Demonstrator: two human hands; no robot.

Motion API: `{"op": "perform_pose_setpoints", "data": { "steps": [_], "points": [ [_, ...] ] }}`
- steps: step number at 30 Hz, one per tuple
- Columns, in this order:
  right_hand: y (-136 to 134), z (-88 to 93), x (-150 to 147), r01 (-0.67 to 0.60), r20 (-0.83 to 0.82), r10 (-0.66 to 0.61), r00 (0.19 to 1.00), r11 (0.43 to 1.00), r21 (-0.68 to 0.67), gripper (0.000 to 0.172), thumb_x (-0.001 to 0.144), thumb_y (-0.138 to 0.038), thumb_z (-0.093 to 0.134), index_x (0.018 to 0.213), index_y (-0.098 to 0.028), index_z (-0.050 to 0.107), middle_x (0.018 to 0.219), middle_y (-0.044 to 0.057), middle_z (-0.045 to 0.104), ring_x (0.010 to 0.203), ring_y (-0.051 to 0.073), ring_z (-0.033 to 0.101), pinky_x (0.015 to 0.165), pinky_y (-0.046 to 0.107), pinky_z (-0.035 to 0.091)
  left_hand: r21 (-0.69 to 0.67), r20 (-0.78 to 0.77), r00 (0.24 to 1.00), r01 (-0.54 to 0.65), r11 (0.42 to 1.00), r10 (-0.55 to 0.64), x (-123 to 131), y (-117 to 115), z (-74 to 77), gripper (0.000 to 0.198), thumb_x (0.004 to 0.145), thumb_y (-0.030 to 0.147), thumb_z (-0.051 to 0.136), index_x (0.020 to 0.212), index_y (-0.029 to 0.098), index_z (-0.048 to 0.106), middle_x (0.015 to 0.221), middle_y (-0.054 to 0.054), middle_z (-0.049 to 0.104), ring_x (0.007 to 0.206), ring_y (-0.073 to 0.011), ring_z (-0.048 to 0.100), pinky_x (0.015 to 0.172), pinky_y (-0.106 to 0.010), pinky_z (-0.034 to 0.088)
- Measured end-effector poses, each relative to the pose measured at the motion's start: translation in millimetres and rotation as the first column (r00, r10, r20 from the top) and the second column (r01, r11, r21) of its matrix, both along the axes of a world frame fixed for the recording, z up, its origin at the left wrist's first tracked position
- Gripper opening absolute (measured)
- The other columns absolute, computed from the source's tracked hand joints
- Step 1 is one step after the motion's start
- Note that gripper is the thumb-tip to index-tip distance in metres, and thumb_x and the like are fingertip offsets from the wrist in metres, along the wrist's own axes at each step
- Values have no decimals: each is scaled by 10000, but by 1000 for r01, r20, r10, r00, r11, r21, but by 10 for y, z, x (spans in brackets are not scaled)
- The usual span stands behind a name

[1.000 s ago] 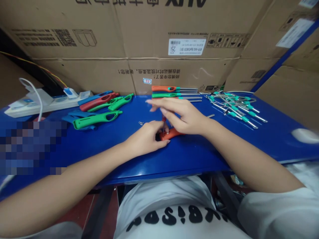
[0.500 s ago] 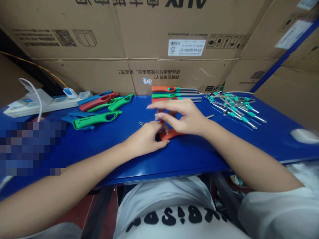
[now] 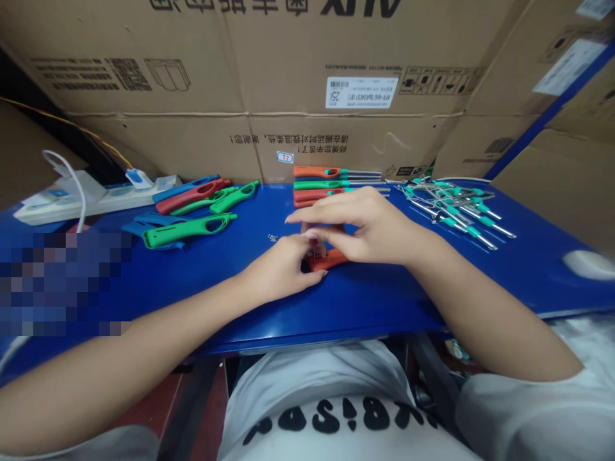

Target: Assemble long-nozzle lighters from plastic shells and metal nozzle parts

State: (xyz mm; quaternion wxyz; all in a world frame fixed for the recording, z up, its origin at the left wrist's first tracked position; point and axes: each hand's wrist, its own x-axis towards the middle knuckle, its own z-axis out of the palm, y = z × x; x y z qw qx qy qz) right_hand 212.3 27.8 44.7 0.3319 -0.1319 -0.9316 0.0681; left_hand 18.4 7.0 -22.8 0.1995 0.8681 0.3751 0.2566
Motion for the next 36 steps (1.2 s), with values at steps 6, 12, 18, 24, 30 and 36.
{"op": "perform_pose_setpoints", "data": {
  "steps": [6, 12, 18, 24, 30, 36],
  "points": [
    [-153, 28, -33, 163, 68, -171, 983, 981, 105, 233, 987, -232, 543, 1104, -199, 741, 1011, 49, 782, 927, 195, 720, 795, 281, 500, -33, 17, 998, -64, 997, 64, 72, -42, -48, 52, 828, 175, 653, 835, 158, 604, 783, -31, 675, 715, -188, 663, 613, -290, 497],
    [-156, -24, -94, 429, 73, -453, 889, 877, 218, 276, 993, -370, 556, 972, -169, 743, 867, 94, 758, 796, 221, 686, 678, 290, 438, -28, 10, 991, -133, 991, 134, 105, -67, -73, 122, 820, 194, 674, 905, 159, 593, 865, -63, 688, 763, -211, 654, 665, -331, 517],
    [13, -109, -67, 311, -6, -311, 950, 950, -6, 316, 1006, -262, 505, 1233, -137, 687, 1027, 89, 781, 849, 181, 710, 756, 266, 490, -8, 5, 992, -122, 992, 122, 98, -50, -59, 140, 831, 219, 677, 921, 166, 585, 892, -58, 677, 779, -211, 647, 688, -337, 514],
    [72, -81, -54, 241, -53, -243, 969, 970, -38, 179, 965, -235, 577, 994, -167, 740, 885, 31, 782, 706, 133, 681, 694, 228, 463, -14, -8, 989, -144, 989, 144, 93, -50, -67, 138, 827, 216, 676, 894, 176, 562, 856, -49, 669, 752, -212, 642, 667, -334, 505],
    [-81, -101, -136, 224, 21, -225, 974, 973, 62, 210, 1000, -249, 539, 1085, -166, 712, 987, 88, 789, 899, 196, 737, 780, 270, 512, -65, 42, 990, -132, 989, 135, 102, -58, -69, 110, 842, 216, 651, 904, 168, 574, 867, -65, 682, 769, -225, 663, 668, -341, 532],
    [25, 61, 133, 220, -251, -240, 938, 970, -107, 149, 952, -278, 633, 1013, -179, 726, 874, 39, 789, 692, 147, 733, 705, 254, 565, 103, -199, 975, -81, 991, 100, 27, -55, 19, 227, 882, 154, 625, 1108, 161, 605, 1093, -115, 695, 1028, -284, 653, 906, -430, 555]
  ]
}}
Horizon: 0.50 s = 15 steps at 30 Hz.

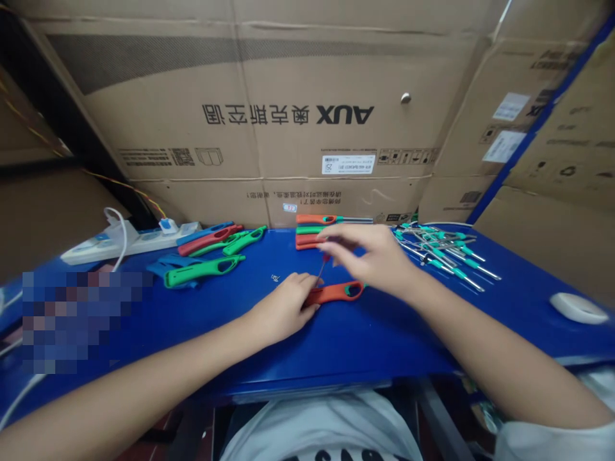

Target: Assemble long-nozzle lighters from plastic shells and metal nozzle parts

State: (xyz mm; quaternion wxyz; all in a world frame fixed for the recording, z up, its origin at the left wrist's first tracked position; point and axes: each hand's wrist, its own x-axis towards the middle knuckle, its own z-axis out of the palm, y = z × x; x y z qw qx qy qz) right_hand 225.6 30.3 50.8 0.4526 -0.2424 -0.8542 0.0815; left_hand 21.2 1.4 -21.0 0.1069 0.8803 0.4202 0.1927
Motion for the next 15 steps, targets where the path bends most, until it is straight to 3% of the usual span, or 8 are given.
{"op": "perform_pose_setpoints", "data": {
  "steps": [2, 4, 6, 8, 11, 15],
  "points": [
    [150, 76, 244, 119, -131, -135, 982, 986, -118, 171, 926, -317, 654, 1004, -182, 723, 784, 27, 773, 632, 160, 730, 645, 263, 577, 66, -123, 992, 33, 997, -25, -44, 0, 30, 309, 928, 124, 548, 1235, 156, 581, 1183, -139, 675, 1100, -294, 632, 961, -451, 542],
    [325, 110, 528, 272, -151, -312, 938, 933, -237, 162, 887, -317, 677, 951, -175, 721, 739, 39, 766, 645, 194, 746, 646, 289, 592, 135, -218, 974, 84, 987, -53, -90, 19, 65, 363, 956, 108, 485, 1308, 157, 558, 1225, -155, 658, 1132, -295, 618, 958, -444, 550],
    [485, 84, 807, 464, -23, -497, 868, 825, -322, 108, 860, -276, 673, 874, -177, 716, 646, 35, 742, 626, 217, 748, 663, 313, 596, 220, -286, 953, 161, 962, -94, -136, 78, 117, 410, 962, 90, 455, 1358, 154, 539, 1272, -168, 634, 1171, -296, 593, 958, -433, 555],
    [605, 10, 1040, 645, 85, -649, 756, 715, -270, 76, 834, -236, 663, 825, -183, 717, 638, 42, 740, 678, 237, 762, 741, 336, 595, 307, -320, 940, 221, 926, -118, -183, 192, 196, 436, 962, 67, 432, 1381, 133, 531, 1303, -188, 613, 1199, -303, 568, 969, -436, 551],
    [701, -111, 1265, 757, 98, -755, 648, 624, -193, 101, 825, -248, 646, 821, -182, 723, 670, 61, 753, 745, 263, 771, 791, 366, 583, 401, -241, 963, 211, 891, -119, -255, 468, 343, 401, 985, 85, 409, 1342, 147, 578, 1278, -196, 618, 1164, -290, 581, 957, -448, 551],
    [733, -158, 1374, 781, 67, -785, 616, 596, -187, 101, 810, -263, 642, 800, -193, 714, 646, 50, 741, 745, 259, 764, 778, 360, 573, 435, -41, 990, 142, 889, -138, -326, 932, 458, 329, 1000, 176, 441, 1258, 171, 645, 1223, -178, 632, 1145, -271, 597, 988, -469, 530]
  ]
}}
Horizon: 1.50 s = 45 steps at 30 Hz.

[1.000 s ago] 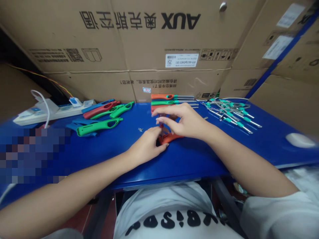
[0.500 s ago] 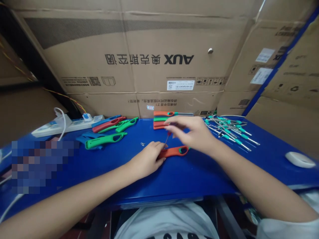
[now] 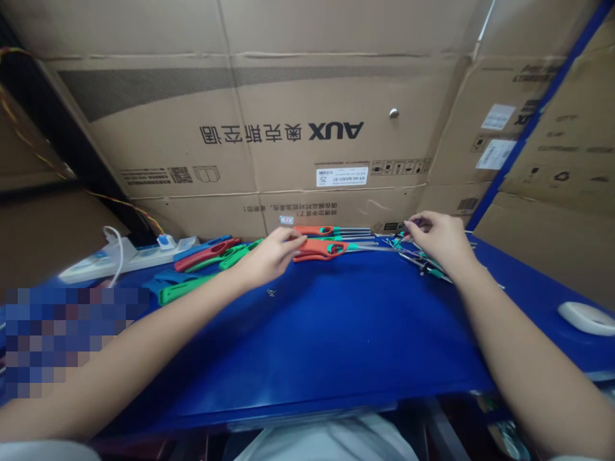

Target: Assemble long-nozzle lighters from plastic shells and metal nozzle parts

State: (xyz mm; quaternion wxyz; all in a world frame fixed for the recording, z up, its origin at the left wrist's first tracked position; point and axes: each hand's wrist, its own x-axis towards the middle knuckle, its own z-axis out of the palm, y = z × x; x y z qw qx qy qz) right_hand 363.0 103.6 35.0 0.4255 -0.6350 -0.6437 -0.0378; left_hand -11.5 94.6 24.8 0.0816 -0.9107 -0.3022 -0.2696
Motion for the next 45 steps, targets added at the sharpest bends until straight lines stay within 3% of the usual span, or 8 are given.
{"op": "perform_pose_setpoints", "data": {
  "steps": [7, 13, 24, 30, 34, 38, 42, 45],
  "points": [
    [4, -19, 5, -18, 53, 19, 998, 999, -28, 110, 807, -267, 626, 798, -194, 708, 649, 55, 738, 743, 261, 751, 767, 361, 564, -140, 77, 991, -95, 986, 107, 11, 638, -115, 307, 945, 210, 491, 1165, 181, 704, 1153, -130, 672, 1108, -260, 629, 1027, -453, 510],
    [12, -48, 30, 8, 56, -7, 998, 1000, -6, 129, 812, -273, 622, 816, -183, 715, 670, 63, 743, 758, 259, 751, 788, 360, 559, -216, 75, 986, -128, 968, 147, 41, 894, -259, 256, 903, 212, 540, 1057, 174, 741, 1090, -130, 700, 1048, -262, 670, 995, -419, 532],
    [17, -35, -16, 67, 185, -39, 982, 987, -148, 117, 811, -229, 622, 810, -185, 729, 695, 70, 746, 743, 255, 733, 772, 346, 547, -281, 97, 969, -192, 940, 226, 91, 916, -294, 209, 867, 217, 618, 1011, 182, 766, 1107, -104, 757, 1046, -272, 698, 999, -418, 531],
    [44, -77, -14, 100, 303, -27, 953, 969, -228, 127, 824, -220, 636, 855, -178, 752, 831, 100, 773, 839, 272, 732, 794, 336, 548, -277, 66, 936, -315, 908, 345, 117, 870, -264, 277, 853, 291, 651, 1061, 154, 770, 1072, -101, 773, 1010, -274, 712, 951, -375, 542],
    [60, -138, -2, 91, 389, 65, 919, 925, -369, 215, 847, -165, 583, 978, -186, 753, 1000, 105, 779, 932, 257, 728, 818, 307, 540, -252, 26, 893, -429, 868, 449, 82, 757, -146, 348, 891, 345, 605, 1150, 160, 745, 1155, -94, 749, 1042, -243, 699, 948, -319, 536],
    [115, -272, -12, 78, 426, 174, 888, 856, -512, 308, 783, -57, 586, 1011, -173, 758, 1056, 111, 769, 982, 251, 717, 827, 288, 529, -210, -80, 792, -607, 766, 605, -215, 637, 83, 361, 887, 315, 561, 1186, 186, 717, 1259, -101, 700, 1165, -264, 642, 1009, -333, 495],
    [182, -404, -4, 92, 446, 235, 864, 796, -598, 440, 724, -10, 588, 1110, -160, 737, 1103, 127, 745, 1026, 267, 697, 832, 305, 518, -186, -298, 573, -819, 543, 763, -743, 569, 283, 612, 724, 392, 721, 1252, 89, 662, 1291, -248, 649, 1243, -441, 562, 983, -486, 486],
    [203, -439, 11, 120, 464, 240, 853, 774, -621, 462, 750, -65, 594, 1189, -160, 701, 1159, 153, 709, 1053, 289, 679, 828, 332, 515, -200, -470, 434, -901, 386, 768, -1085, 505, 364, 518, 605, 361, 791, 1055, 110, 740, 1047, -223, 733, 1067, -438, 650, 870, -447, 519]
  ]
}}
